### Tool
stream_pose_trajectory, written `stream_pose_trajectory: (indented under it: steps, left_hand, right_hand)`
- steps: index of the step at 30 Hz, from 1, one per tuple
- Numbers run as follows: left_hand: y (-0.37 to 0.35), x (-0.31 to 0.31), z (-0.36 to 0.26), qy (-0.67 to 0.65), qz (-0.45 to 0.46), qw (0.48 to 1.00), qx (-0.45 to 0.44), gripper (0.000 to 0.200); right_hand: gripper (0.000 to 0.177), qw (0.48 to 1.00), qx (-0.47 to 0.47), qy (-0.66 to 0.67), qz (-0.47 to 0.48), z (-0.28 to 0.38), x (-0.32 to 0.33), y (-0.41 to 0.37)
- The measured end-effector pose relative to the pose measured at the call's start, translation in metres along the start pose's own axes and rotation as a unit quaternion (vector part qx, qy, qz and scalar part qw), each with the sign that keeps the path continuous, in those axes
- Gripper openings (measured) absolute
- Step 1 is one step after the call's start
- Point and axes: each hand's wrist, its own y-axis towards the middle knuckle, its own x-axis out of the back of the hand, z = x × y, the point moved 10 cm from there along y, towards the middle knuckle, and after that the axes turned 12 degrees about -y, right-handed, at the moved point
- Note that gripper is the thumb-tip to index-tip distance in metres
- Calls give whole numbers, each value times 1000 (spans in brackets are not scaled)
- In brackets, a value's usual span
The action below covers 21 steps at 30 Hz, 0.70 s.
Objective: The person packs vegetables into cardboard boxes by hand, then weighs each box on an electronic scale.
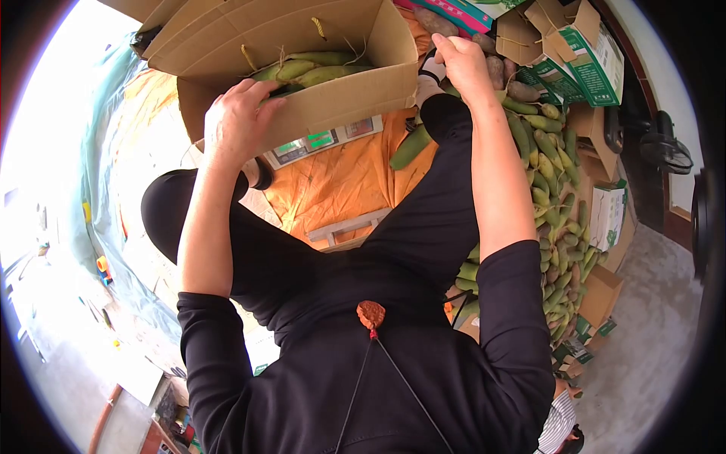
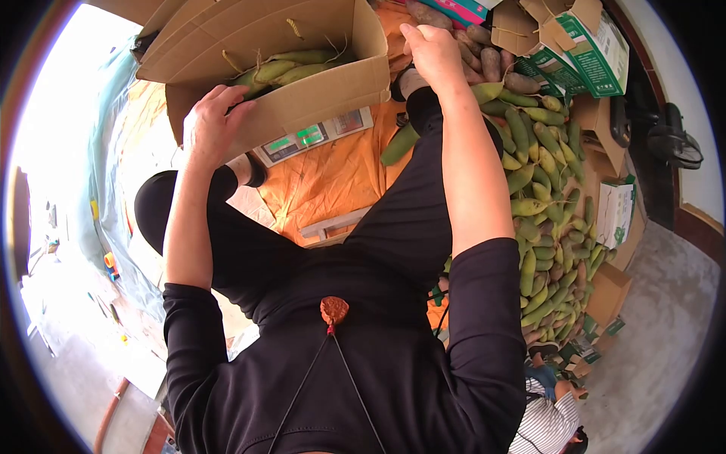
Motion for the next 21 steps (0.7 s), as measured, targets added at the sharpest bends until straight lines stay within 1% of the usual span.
stream_pose_trajectory:
  steps: [2,4,7,11,13,14,16,17,21]
  left_hand:
    - [0,-1,4,-3,1,1000,1,26]
    - [-1,-2,7,-8,-2,1000,1,26]
    - [-1,0,7,-9,-2,1000,-1,26]
    - [-2,3,4,-3,-1,1000,10,25]
    - [-2,4,3,-7,-6,1000,8,24]
    - [-1,2,5,-7,-5,1000,8,24]
    - [0,1,7,-19,-12,1000,-3,23]
    - [0,2,5,-19,-12,1000,-4,23]
    - [-1,7,0,-10,-14,1000,0,23]
  right_hand:
    - [42,1000,11,-12,3,5,-2,0]
    - [43,998,-3,-44,45,5,-9,-1]
    - [42,997,3,-44,57,12,-9,-6]
    - [37,996,-10,-36,87,-4,-17,-8]
    - [31,984,-17,-118,136,-19,-31,-9]
    - [31,984,-18,-118,135,-16,-30,-11]
    - [23,942,-86,-150,287,-28,-58,-33]
    - [20,930,-94,-183,304,-19,-59,-40]
    - [22,925,-73,-183,324,-24,-67,-34]
